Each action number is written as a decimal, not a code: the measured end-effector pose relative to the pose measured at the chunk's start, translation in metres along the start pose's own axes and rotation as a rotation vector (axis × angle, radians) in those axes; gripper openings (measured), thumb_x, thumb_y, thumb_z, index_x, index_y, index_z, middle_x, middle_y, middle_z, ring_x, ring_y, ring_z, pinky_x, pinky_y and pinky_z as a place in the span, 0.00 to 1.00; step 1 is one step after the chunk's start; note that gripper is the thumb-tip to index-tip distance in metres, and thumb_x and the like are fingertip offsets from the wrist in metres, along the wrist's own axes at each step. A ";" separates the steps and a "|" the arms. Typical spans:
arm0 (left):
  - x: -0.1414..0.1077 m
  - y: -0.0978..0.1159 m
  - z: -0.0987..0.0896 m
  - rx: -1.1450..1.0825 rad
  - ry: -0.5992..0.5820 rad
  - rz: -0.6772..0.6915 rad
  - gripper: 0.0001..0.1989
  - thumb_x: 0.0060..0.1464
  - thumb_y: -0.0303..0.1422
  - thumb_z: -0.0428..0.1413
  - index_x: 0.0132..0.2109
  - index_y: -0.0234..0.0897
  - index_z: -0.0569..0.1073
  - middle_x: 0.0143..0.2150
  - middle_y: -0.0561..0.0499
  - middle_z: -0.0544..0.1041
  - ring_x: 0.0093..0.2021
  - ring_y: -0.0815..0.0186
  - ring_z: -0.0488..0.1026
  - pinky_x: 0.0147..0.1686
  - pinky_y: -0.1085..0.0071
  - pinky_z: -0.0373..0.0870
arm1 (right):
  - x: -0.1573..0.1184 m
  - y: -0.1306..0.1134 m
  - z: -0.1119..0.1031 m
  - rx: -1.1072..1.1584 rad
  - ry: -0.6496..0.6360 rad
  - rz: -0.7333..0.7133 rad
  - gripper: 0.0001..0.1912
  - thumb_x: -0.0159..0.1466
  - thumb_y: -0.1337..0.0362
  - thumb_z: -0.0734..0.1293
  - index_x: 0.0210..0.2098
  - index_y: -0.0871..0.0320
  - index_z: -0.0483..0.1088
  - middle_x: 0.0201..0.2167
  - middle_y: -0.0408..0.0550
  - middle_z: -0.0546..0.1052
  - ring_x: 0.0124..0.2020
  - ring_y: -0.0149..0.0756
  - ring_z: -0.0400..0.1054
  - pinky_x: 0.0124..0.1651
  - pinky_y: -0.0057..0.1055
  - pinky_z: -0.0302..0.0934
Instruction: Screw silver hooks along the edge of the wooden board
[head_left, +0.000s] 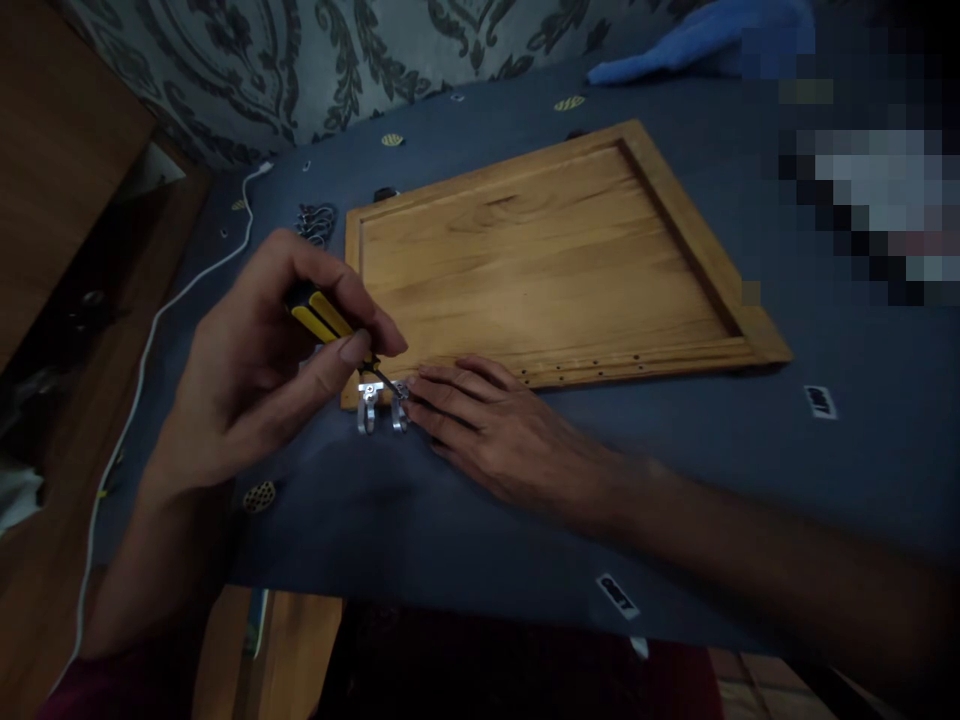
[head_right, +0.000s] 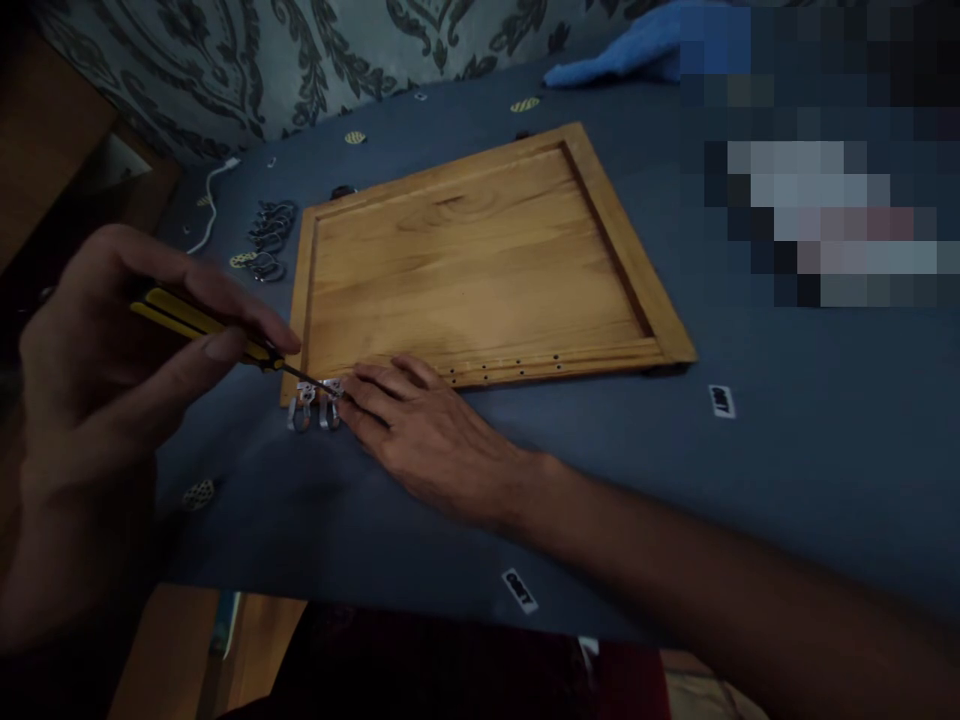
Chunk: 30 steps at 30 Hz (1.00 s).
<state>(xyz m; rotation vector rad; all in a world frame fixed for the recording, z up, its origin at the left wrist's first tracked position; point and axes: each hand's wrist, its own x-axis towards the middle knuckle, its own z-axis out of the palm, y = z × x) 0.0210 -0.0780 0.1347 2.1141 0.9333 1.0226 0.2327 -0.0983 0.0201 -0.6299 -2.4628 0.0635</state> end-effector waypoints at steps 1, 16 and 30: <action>0.000 0.001 0.002 -0.026 -0.002 -0.010 0.10 0.59 0.28 0.62 0.45 0.47 0.74 0.40 0.49 0.79 0.40 0.58 0.79 0.36 0.61 0.77 | 0.000 0.000 0.001 -0.007 -0.001 0.002 0.18 0.73 0.69 0.63 0.60 0.68 0.72 0.60 0.59 0.77 0.64 0.49 0.66 0.67 0.50 0.61; 0.008 0.007 0.042 -0.513 0.155 -0.109 0.29 0.60 0.51 0.61 0.23 0.39 0.58 0.17 0.58 0.51 0.16 0.73 0.50 0.17 0.70 0.49 | 0.000 -0.001 -0.003 -0.010 -0.040 0.021 0.18 0.74 0.68 0.60 0.60 0.63 0.72 0.62 0.57 0.76 0.66 0.48 0.65 0.69 0.49 0.60; 0.012 -0.001 0.037 -0.527 0.058 -0.090 0.30 0.58 0.48 0.63 0.21 0.39 0.55 0.16 0.59 0.47 0.14 0.74 0.46 0.14 0.72 0.49 | 0.001 -0.001 -0.001 0.004 -0.011 -0.018 0.17 0.73 0.71 0.63 0.59 0.70 0.72 0.61 0.62 0.76 0.64 0.51 0.67 0.66 0.54 0.63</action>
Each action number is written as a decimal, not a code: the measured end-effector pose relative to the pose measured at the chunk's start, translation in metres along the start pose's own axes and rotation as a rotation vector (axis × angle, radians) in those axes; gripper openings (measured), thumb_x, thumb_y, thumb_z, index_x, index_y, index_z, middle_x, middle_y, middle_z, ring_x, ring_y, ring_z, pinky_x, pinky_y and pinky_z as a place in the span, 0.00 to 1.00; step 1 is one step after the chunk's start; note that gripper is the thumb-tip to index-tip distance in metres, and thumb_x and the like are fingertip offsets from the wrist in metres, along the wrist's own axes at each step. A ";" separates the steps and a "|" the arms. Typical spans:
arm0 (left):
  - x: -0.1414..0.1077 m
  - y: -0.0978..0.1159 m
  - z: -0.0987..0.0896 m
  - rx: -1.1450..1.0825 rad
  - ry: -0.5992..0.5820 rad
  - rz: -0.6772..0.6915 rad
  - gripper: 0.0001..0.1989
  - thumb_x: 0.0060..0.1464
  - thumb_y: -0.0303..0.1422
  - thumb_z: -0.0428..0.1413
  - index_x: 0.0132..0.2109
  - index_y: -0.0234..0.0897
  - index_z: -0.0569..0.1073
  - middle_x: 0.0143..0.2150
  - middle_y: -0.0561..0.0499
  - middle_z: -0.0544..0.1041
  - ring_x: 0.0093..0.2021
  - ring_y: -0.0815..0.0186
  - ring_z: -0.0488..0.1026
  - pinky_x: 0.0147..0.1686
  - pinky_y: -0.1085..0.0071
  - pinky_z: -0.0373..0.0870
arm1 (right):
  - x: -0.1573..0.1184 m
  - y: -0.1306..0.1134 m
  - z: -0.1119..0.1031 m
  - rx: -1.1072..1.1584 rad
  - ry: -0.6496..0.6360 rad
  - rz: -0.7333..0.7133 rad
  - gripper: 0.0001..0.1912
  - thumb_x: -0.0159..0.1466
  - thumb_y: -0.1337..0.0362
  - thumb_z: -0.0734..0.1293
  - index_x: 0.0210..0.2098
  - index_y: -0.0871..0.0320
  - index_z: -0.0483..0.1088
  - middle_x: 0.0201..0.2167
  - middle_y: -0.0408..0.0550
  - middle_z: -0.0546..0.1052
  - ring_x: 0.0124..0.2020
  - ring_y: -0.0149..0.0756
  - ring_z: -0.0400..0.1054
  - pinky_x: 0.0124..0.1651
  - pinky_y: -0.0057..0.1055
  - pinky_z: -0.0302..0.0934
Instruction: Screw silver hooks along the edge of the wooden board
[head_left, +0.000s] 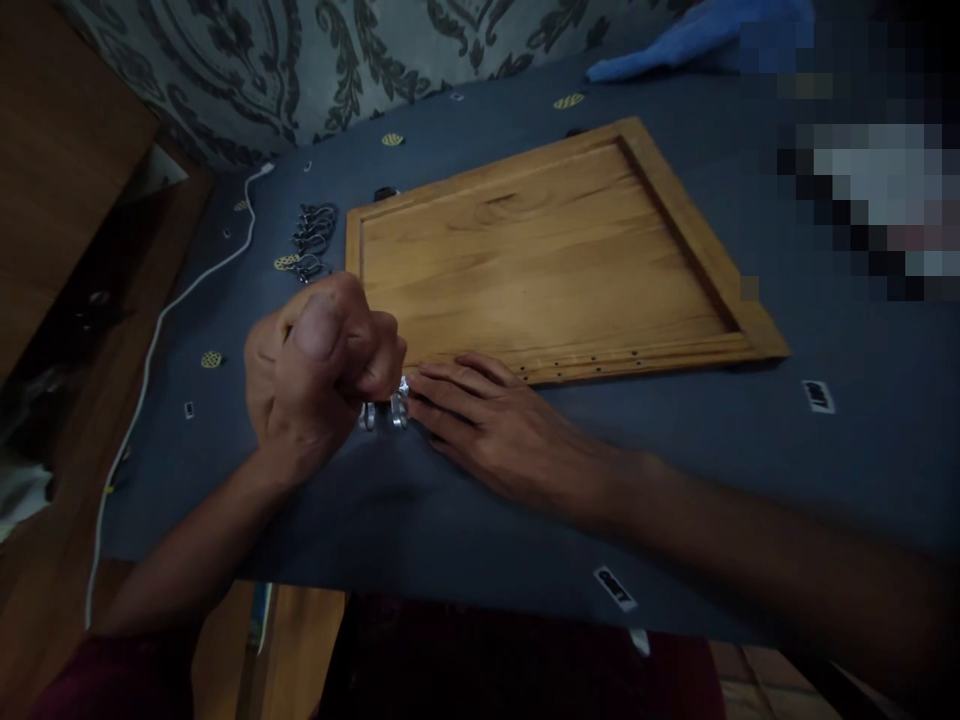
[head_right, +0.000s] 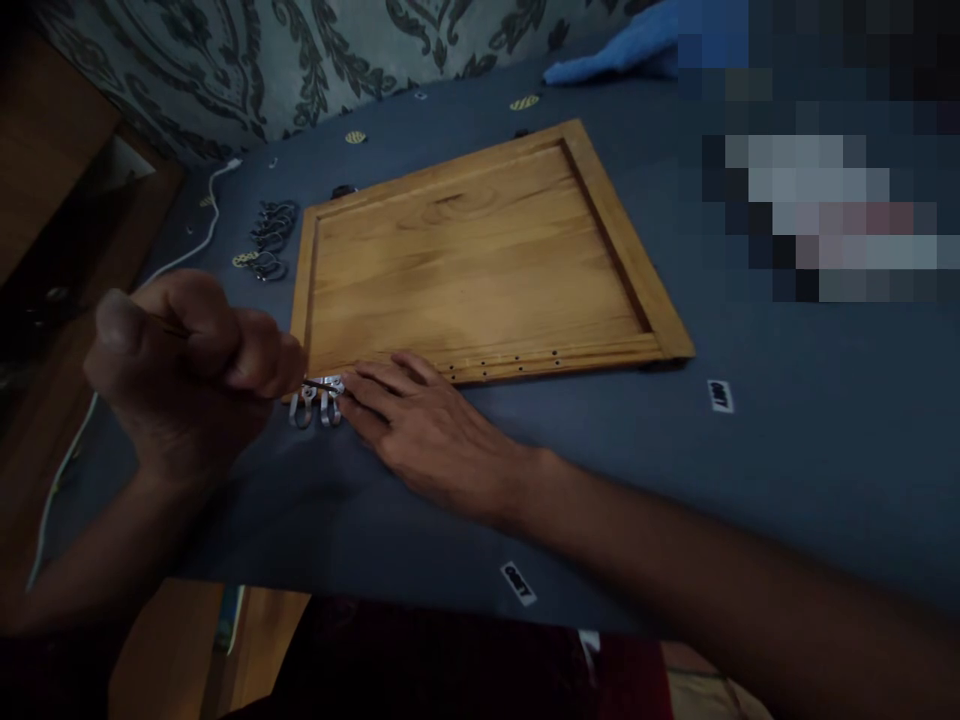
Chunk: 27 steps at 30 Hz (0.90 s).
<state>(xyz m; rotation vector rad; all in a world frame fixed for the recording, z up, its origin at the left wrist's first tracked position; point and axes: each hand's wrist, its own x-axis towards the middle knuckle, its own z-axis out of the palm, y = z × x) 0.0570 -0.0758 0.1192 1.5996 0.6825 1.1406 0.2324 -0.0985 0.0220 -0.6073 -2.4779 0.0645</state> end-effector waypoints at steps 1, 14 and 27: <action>0.000 -0.001 0.001 -0.005 0.009 0.009 0.30 0.58 0.47 0.63 0.21 0.39 0.55 0.16 0.59 0.47 0.14 0.74 0.46 0.14 0.72 0.49 | 0.000 0.000 0.000 -0.002 0.003 -0.002 0.17 0.73 0.71 0.63 0.58 0.70 0.73 0.60 0.62 0.76 0.63 0.51 0.68 0.66 0.54 0.63; 0.002 0.013 -0.004 -0.043 0.172 0.144 0.32 0.63 0.54 0.57 0.23 0.38 0.53 0.16 0.59 0.51 0.14 0.77 0.52 0.13 0.77 0.54 | 0.001 -0.001 -0.002 -0.049 0.009 0.016 0.18 0.76 0.68 0.57 0.57 0.66 0.74 0.59 0.56 0.78 0.61 0.47 0.71 0.65 0.49 0.65; 0.002 0.002 0.004 -0.026 0.196 0.073 0.32 0.58 0.53 0.62 0.22 0.37 0.57 0.16 0.59 0.52 0.14 0.77 0.50 0.13 0.76 0.53 | -0.002 0.002 0.004 -0.050 0.023 0.005 0.17 0.74 0.69 0.61 0.59 0.65 0.72 0.60 0.56 0.77 0.64 0.47 0.67 0.66 0.49 0.62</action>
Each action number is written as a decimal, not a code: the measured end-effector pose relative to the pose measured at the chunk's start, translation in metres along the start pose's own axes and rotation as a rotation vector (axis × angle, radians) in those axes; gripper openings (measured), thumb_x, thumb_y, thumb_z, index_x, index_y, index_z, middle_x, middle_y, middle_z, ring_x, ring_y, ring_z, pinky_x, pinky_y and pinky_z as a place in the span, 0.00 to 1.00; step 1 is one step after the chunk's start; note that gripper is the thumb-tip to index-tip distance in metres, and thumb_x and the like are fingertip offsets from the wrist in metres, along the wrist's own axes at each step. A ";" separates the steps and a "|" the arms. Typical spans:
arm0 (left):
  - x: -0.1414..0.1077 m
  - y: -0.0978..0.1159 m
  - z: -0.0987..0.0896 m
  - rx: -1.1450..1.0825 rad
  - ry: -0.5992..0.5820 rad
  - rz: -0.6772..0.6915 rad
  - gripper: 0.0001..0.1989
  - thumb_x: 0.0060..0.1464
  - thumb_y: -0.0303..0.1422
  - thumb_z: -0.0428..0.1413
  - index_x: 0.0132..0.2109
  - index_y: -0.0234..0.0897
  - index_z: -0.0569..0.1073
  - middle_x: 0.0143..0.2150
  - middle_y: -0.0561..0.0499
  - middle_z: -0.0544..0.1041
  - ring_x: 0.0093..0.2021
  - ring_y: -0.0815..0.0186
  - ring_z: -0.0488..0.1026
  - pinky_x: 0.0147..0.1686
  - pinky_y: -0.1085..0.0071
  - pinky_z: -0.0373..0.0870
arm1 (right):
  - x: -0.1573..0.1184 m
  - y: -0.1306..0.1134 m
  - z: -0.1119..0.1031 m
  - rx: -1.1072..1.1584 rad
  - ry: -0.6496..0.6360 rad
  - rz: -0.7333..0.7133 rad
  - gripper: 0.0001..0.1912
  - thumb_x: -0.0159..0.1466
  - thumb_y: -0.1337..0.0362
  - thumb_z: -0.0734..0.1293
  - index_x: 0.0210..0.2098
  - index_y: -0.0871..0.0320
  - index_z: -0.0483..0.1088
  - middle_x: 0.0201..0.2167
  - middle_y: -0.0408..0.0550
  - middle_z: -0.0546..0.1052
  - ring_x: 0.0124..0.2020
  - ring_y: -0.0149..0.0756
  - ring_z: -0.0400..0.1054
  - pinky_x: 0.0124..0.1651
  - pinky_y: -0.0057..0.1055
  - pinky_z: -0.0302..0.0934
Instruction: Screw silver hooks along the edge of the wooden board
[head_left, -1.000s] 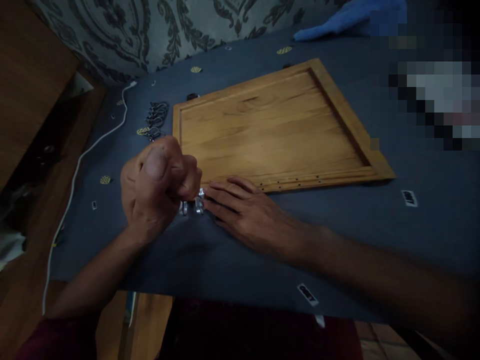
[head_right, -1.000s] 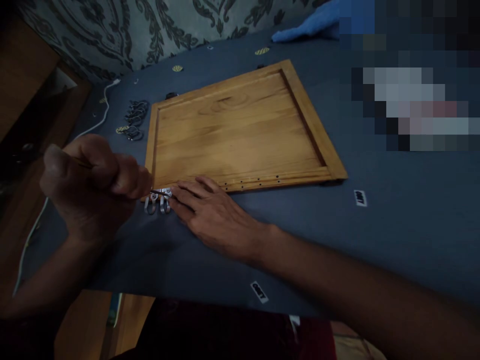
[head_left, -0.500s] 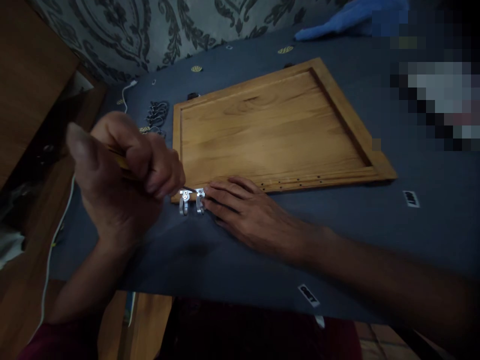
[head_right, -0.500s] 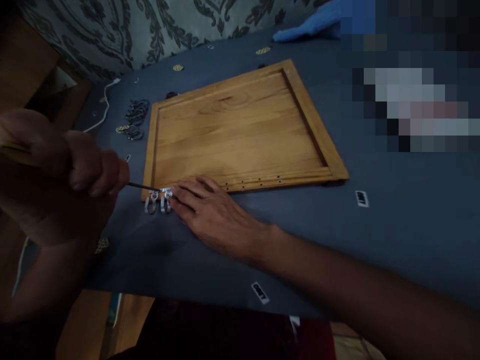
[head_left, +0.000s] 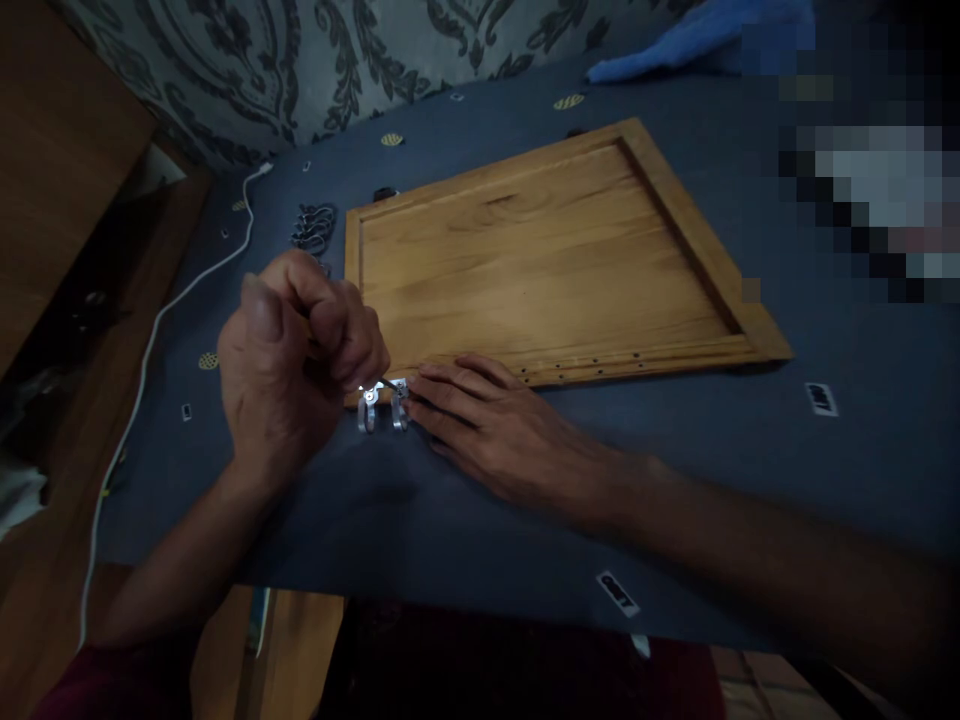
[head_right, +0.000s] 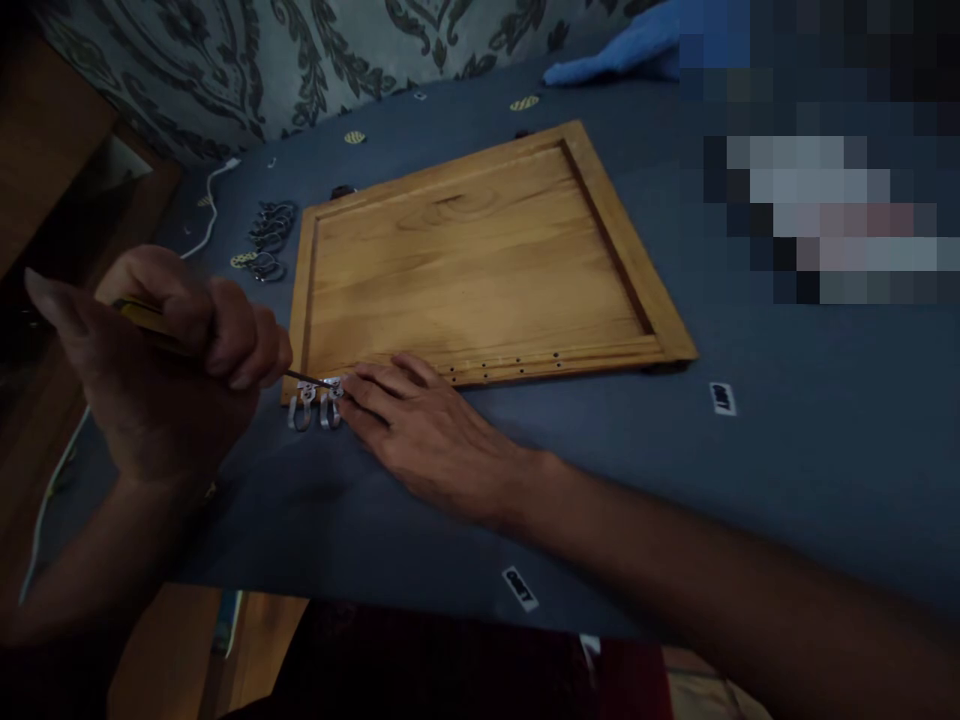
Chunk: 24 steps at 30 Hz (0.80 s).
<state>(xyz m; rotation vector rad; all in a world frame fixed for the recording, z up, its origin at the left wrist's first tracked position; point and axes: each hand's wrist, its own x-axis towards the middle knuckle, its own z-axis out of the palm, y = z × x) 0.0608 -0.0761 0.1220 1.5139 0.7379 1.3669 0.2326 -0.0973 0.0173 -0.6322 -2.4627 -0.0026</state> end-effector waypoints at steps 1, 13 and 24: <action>0.000 -0.001 -0.001 -0.004 0.000 0.007 0.31 0.59 0.53 0.62 0.23 0.37 0.57 0.16 0.59 0.52 0.14 0.77 0.51 0.13 0.76 0.53 | 0.000 0.000 0.000 0.007 0.000 0.001 0.17 0.74 0.69 0.61 0.59 0.65 0.72 0.60 0.56 0.77 0.64 0.47 0.67 0.66 0.49 0.62; 0.001 -0.004 -0.002 -0.025 -0.040 0.023 0.31 0.60 0.54 0.60 0.23 0.38 0.58 0.16 0.59 0.51 0.13 0.76 0.50 0.12 0.77 0.50 | 0.002 -0.001 -0.003 -0.004 0.004 -0.003 0.16 0.74 0.70 0.61 0.58 0.66 0.73 0.59 0.57 0.77 0.63 0.47 0.68 0.67 0.48 0.62; 0.000 -0.001 -0.003 0.043 -0.081 0.033 0.32 0.58 0.58 0.59 0.23 0.38 0.57 0.16 0.60 0.50 0.13 0.77 0.49 0.12 0.77 0.49 | 0.000 -0.001 -0.001 0.009 -0.005 0.007 0.17 0.75 0.69 0.60 0.59 0.66 0.71 0.60 0.56 0.77 0.64 0.47 0.67 0.67 0.48 0.61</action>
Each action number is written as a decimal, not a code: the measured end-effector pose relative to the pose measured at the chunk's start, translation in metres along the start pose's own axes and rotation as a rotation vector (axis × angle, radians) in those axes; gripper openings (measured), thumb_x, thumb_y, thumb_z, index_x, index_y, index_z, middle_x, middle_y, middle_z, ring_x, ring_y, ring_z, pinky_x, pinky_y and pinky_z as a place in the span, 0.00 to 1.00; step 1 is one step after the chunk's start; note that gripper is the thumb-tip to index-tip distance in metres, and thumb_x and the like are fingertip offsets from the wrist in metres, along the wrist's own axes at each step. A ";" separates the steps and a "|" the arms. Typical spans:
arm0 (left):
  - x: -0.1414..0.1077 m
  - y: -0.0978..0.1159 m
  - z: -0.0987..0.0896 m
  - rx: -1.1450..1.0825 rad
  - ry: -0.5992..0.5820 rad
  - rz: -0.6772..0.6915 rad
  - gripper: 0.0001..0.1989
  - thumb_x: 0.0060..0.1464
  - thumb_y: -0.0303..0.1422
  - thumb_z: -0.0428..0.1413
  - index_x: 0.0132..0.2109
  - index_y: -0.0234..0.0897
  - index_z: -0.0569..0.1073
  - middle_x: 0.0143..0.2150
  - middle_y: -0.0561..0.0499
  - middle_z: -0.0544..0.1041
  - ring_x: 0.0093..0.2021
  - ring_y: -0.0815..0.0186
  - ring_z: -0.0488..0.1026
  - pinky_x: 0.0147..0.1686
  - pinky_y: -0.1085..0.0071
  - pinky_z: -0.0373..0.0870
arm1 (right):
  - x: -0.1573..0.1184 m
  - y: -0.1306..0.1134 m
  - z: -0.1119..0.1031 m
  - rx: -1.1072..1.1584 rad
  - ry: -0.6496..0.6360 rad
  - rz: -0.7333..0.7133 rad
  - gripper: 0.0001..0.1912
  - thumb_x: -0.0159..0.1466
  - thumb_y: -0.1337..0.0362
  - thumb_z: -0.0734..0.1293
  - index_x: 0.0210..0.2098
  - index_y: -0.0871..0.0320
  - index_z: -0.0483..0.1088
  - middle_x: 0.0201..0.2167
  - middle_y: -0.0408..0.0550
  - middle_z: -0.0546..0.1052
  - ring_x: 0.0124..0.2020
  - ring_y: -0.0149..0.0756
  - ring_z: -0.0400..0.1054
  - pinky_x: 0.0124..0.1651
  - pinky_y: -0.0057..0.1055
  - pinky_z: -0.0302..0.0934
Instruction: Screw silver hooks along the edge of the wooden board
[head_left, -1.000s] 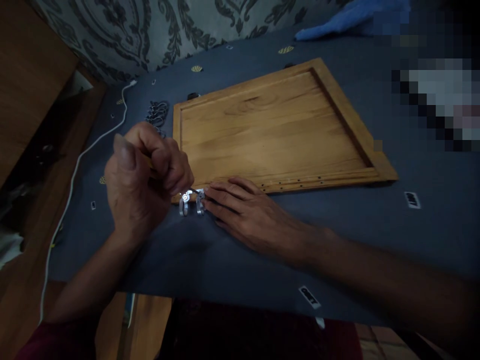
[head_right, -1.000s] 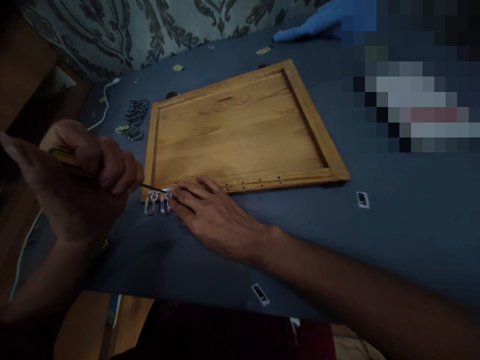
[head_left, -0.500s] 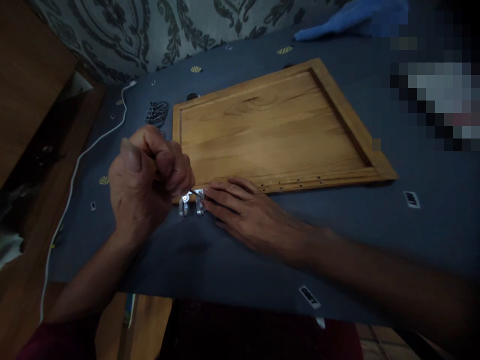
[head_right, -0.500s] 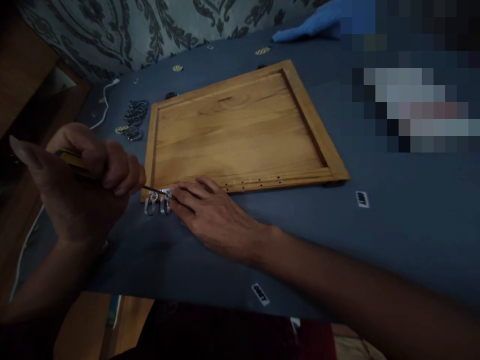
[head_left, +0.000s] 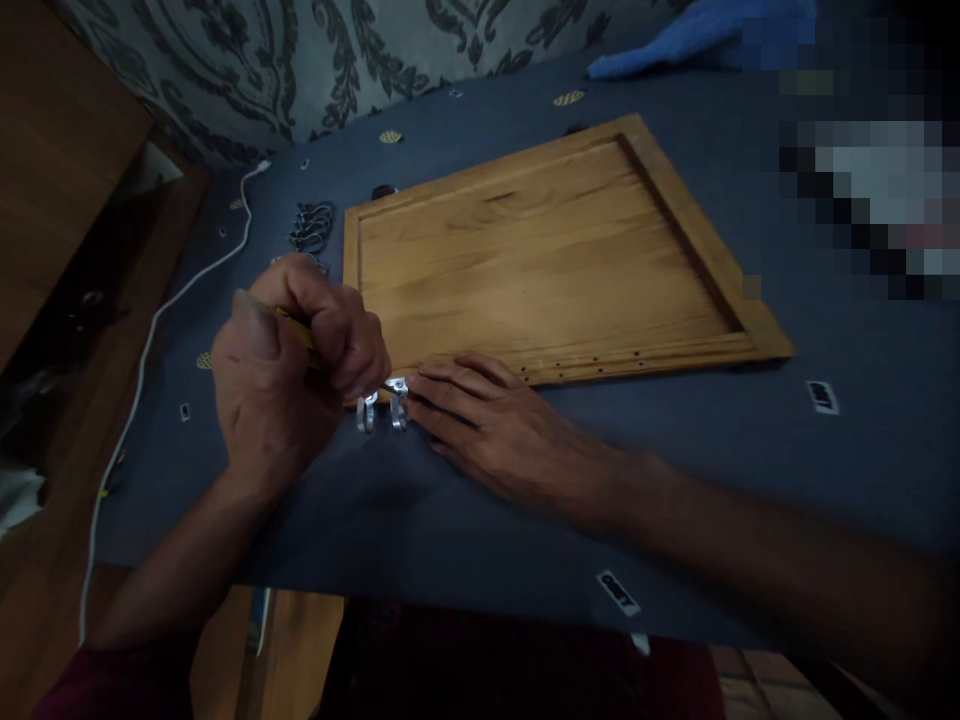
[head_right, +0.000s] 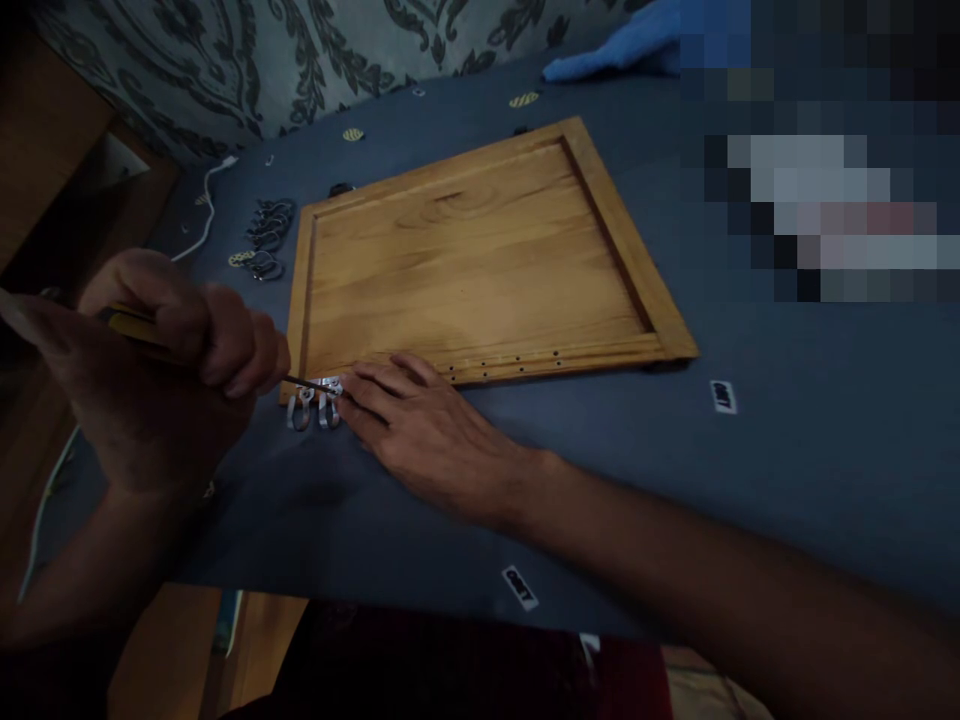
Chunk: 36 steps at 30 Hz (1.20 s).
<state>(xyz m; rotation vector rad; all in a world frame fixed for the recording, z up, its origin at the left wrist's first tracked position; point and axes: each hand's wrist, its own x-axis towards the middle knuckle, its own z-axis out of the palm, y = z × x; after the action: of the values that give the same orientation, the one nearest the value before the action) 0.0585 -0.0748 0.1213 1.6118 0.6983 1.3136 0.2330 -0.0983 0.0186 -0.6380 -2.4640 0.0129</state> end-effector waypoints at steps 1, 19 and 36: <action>0.000 0.001 0.000 0.012 -0.005 -0.006 0.32 0.58 0.57 0.58 0.23 0.38 0.57 0.16 0.59 0.50 0.13 0.76 0.50 0.12 0.76 0.49 | 0.000 0.000 -0.001 -0.001 -0.012 0.002 0.17 0.75 0.69 0.60 0.59 0.66 0.72 0.61 0.56 0.76 0.64 0.47 0.67 0.67 0.48 0.61; -0.005 0.010 -0.038 0.571 -0.380 0.026 0.05 0.67 0.35 0.56 0.45 0.39 0.71 0.38 0.49 0.72 0.37 0.64 0.72 0.33 0.67 0.69 | 0.001 0.000 0.000 0.024 -0.006 0.008 0.17 0.74 0.68 0.61 0.58 0.66 0.73 0.60 0.58 0.77 0.64 0.49 0.66 0.66 0.50 0.61; 0.000 0.011 -0.040 0.712 -0.385 0.164 0.04 0.63 0.31 0.60 0.40 0.35 0.75 0.34 0.51 0.73 0.32 0.68 0.70 0.32 0.70 0.65 | 0.002 0.000 -0.001 0.059 -0.027 0.006 0.19 0.73 0.70 0.62 0.61 0.69 0.71 0.61 0.61 0.76 0.64 0.50 0.66 0.66 0.52 0.61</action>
<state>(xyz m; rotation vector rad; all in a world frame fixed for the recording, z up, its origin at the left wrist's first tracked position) 0.0192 -0.0677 0.1313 2.4535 0.8548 0.8498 0.2328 -0.0973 0.0206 -0.6239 -2.4780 0.0965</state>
